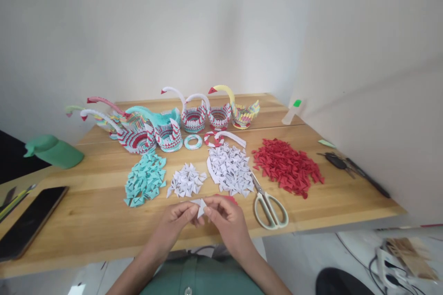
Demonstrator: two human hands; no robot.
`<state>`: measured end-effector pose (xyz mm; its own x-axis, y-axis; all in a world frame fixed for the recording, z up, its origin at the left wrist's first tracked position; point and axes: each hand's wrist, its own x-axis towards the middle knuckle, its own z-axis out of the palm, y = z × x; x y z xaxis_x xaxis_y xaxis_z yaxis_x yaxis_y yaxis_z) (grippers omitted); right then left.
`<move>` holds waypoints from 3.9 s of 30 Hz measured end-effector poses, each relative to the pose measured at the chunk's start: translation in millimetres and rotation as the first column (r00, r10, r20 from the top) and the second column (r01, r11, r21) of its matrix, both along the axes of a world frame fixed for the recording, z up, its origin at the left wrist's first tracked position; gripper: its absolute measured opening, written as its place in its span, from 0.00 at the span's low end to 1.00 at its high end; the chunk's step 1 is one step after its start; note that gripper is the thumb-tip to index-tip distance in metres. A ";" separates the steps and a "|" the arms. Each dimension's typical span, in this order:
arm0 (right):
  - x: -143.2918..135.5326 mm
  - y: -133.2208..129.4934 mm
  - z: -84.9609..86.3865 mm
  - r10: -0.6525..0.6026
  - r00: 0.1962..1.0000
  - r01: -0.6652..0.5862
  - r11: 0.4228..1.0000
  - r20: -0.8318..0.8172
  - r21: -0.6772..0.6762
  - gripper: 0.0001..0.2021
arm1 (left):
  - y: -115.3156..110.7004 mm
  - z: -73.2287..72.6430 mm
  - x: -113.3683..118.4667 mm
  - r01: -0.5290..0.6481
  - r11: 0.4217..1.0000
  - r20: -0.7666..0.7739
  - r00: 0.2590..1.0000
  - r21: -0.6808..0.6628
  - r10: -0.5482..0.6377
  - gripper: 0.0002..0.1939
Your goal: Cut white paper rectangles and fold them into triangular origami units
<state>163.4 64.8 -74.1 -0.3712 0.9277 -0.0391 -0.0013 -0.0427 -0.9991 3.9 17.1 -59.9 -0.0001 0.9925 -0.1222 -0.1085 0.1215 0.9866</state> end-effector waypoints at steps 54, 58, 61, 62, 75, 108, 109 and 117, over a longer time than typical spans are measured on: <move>3.8 1.6 -5.3 0.091 0.991 -0.091 0.996 0.100 -0.002 0.17 | -4.2 -3.6 3.9 -0.148 0.988 -0.261 0.953 0.047 0.156 0.10; 2.5 2.2 -5.7 0.101 0.991 -0.100 0.995 0.087 -0.012 0.16 | -2.0 1.7 6.7 -0.141 0.987 -0.282 0.947 0.076 0.157 0.10; 0.9 1.9 -6.0 0.105 0.991 -0.103 0.994 0.082 -0.024 0.16 | -0.9 4.7 9.1 -0.139 0.987 -0.276 0.948 0.084 0.157 0.09; 0.5 1.7 -6.3 0.105 0.991 -0.104 0.994 0.084 -0.024 0.16 | -0.6 4.9 9.5 -0.139 0.986 -0.280 0.947 0.088 0.158 0.09; 4.3 5.3 2.0 0.124 0.969 -0.163 0.971 0.214 0.174 0.09 | -4.6 3.6 3.2 -0.017 0.991 -0.454 0.888 0.136 0.078 0.12; -3.8 5.3 -4.4 0.084 0.971 -0.144 0.952 0.223 0.270 0.05 | -2.8 -12.0 -0.7 -0.160 0.987 -0.154 0.976 -0.011 0.156 0.10; -3.8 5.8 -5.0 0.078 0.972 -0.148 0.936 0.223 0.319 0.05 | -1.4 -12.6 -0.7 -0.161 0.986 -0.119 0.981 -0.036 0.155 0.11; 1.3 12.6 3.0 0.010 0.966 -0.207 0.631 0.259 0.748 0.11 | 2.1 -13.4 -1.1 -0.036 0.966 0.373 0.918 -0.256 0.134 0.16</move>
